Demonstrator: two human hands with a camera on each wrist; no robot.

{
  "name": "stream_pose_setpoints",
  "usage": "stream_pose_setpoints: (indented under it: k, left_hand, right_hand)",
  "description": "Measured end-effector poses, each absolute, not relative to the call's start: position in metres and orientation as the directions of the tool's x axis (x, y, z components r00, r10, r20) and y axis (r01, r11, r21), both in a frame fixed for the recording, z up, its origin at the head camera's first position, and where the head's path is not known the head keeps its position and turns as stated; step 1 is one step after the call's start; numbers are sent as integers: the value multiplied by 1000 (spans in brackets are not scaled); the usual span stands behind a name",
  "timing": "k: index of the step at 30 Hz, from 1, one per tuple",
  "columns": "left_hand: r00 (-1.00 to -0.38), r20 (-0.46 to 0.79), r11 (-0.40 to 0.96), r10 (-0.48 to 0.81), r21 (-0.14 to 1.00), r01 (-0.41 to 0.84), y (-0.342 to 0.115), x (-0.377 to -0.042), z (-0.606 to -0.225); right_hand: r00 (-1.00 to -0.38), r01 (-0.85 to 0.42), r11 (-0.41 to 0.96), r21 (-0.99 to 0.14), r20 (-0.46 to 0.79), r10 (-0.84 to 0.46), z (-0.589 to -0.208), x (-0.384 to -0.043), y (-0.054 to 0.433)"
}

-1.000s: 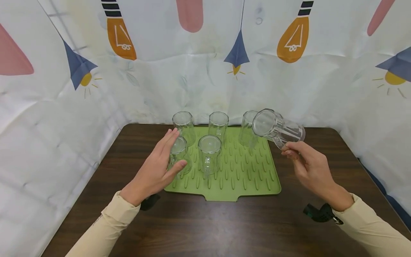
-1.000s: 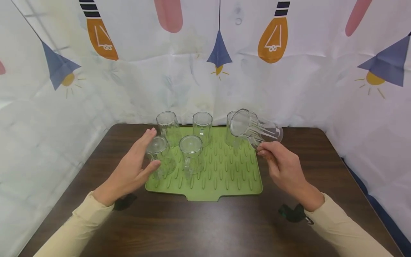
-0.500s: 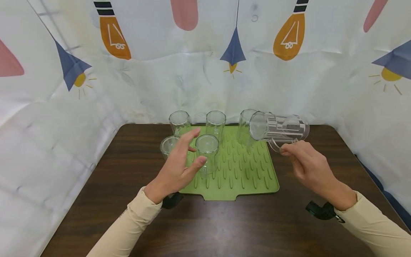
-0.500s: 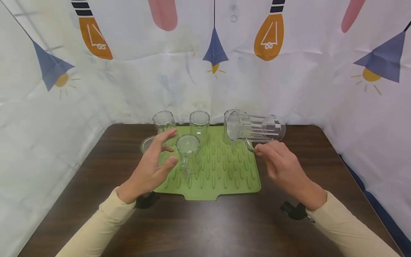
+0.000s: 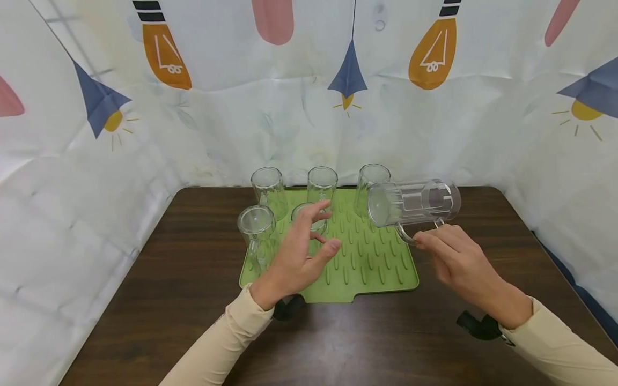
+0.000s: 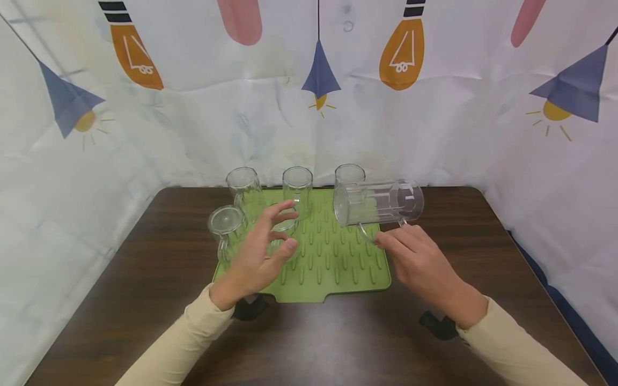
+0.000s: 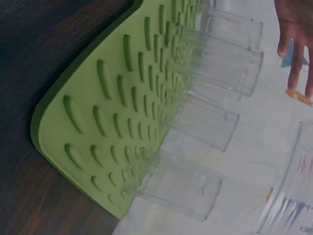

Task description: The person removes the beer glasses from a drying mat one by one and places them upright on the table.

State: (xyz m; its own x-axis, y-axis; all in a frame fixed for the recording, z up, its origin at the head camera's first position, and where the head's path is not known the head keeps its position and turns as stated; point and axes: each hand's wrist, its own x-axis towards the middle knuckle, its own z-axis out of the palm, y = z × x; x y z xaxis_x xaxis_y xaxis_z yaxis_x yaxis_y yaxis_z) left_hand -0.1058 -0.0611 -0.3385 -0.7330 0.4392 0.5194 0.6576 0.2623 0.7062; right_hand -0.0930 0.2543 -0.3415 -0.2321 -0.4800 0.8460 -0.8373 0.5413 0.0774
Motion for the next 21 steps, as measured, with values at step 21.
stream_pose_setpoints:
  k: [21]
  left_hand:
    - [-788,376,182,487,839,513,-30,-105,-351]
  right_hand:
    - [-240,-816,555,163,778,-580,-354,-77,242]
